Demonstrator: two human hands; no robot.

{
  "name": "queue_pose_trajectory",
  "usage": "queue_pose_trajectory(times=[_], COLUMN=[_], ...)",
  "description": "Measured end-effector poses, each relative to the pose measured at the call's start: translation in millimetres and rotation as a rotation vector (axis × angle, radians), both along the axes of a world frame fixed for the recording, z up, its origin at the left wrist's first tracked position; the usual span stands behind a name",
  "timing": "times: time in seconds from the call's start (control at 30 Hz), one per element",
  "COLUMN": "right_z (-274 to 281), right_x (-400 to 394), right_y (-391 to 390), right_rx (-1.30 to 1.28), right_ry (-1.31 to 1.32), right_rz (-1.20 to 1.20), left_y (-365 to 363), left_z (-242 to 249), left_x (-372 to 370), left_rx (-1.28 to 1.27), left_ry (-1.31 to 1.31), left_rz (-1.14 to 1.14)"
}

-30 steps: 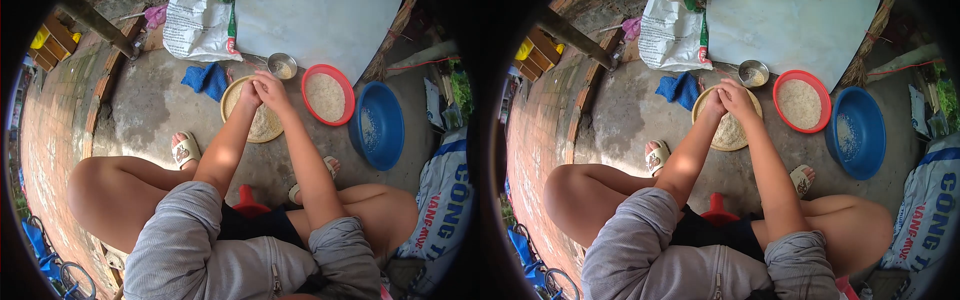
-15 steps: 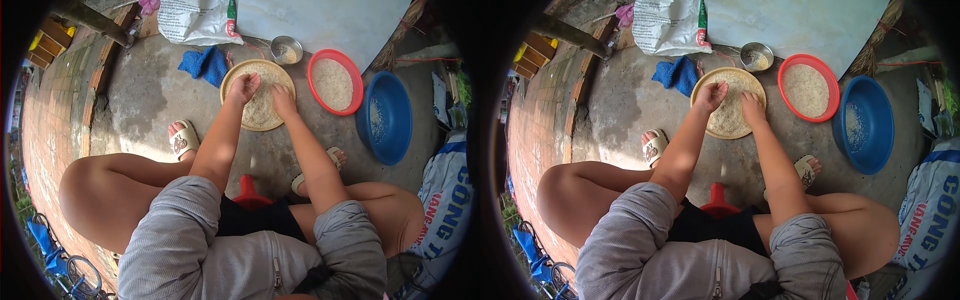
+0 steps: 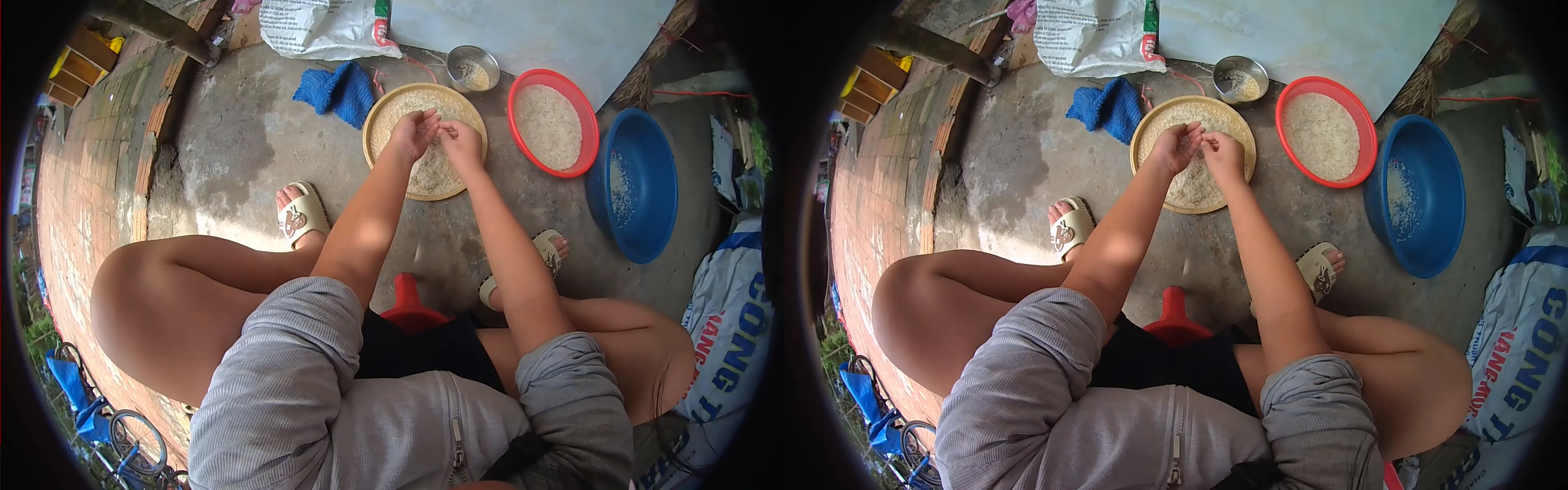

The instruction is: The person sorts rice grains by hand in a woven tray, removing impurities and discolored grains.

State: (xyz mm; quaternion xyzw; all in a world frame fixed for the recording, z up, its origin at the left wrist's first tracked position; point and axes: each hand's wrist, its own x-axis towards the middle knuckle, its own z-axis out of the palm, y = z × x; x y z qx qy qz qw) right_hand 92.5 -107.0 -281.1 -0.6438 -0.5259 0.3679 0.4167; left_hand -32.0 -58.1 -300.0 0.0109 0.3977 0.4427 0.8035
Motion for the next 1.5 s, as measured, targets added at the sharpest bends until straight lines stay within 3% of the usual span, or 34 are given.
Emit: queue_pose_trajectory(times=[0.07,0.1,0.13,0.2,0.23,0.3,0.33,0.4,0.43,0.57,0.63,0.73,0.93,1.07,1.13,1.17,1.23,1.3,1.4,1.5], right_z=[8,11,13,24,34,48,52,59,51,19,6,-7,-14,-11,-4,1,21,25,42,43], right_x=[0,-4,-8,-13,-16,-20,-21,-24,-19,-7,-5,1,27,40,36,32,16,2,-11,-11], right_y=[5,9,10,16,16,11,8,0,-6,-45,-64,-78,-64,-50,-39,-33,-19,-5,-5,-22], right_rx=[0.014,-0.008,-0.008,0.03,0.03,0.127,0.125,0.575,0.504,0.358,0.459,0.59,0.505,0.343,0.272,0.27,0.265,0.316,0.436,0.603], right_ry=[0.067,0.327,0.325,0.211,0.21,-0.202,-0.199,-0.513,-0.573,-0.655,-0.752,-0.707,-0.787,-0.773,-0.647,-0.647,-0.397,-0.378,-0.441,-0.742], right_rz=[0.085,0.095,0.098,0.131,0.132,0.292,0.29,0.235,0.27,0.529,0.874,0.899,0.963,0.783,0.344,0.34,0.162,0.188,0.219,0.184], left_y=[5,9,11,10,7,6,7,13,18,25,25,22,13,9,5,3,1,-3,4,17], left_z=[2,1,0,3,9,9,3,-4,-4,7,10,1,-5,-5,-4,-4,-13,-9,2,0], left_x=[-2,-3,-3,-2,-1,0,-1,-6,-12,-28,-33,-37,-30,-22,-15,-11,-3,9,11,0], left_rx=[0.007,0.009,0.013,0.036,0.048,0.058,0.065,0.07,0.002,-0.12,-0.148,-0.18,-0.198,-0.193,-0.189,-0.186,-0.082,0.074,0.03,-0.052], left_ry=[-0.01,0.009,0.029,0.037,-0.085,-0.203,-0.22,-0.233,-0.201,-0.068,-0.012,-0.005,0.015,0.02,0.057,0.096,0.086,0.039,-0.144,-0.065], left_rz=[0.017,0.018,0.019,-0.002,-0.051,-0.106,-0.09,-0.075,-0.034,0.087,0.118,0.107,0.059,0.01,-0.03,-0.067,-0.145,-0.18,-0.143,-0.076])
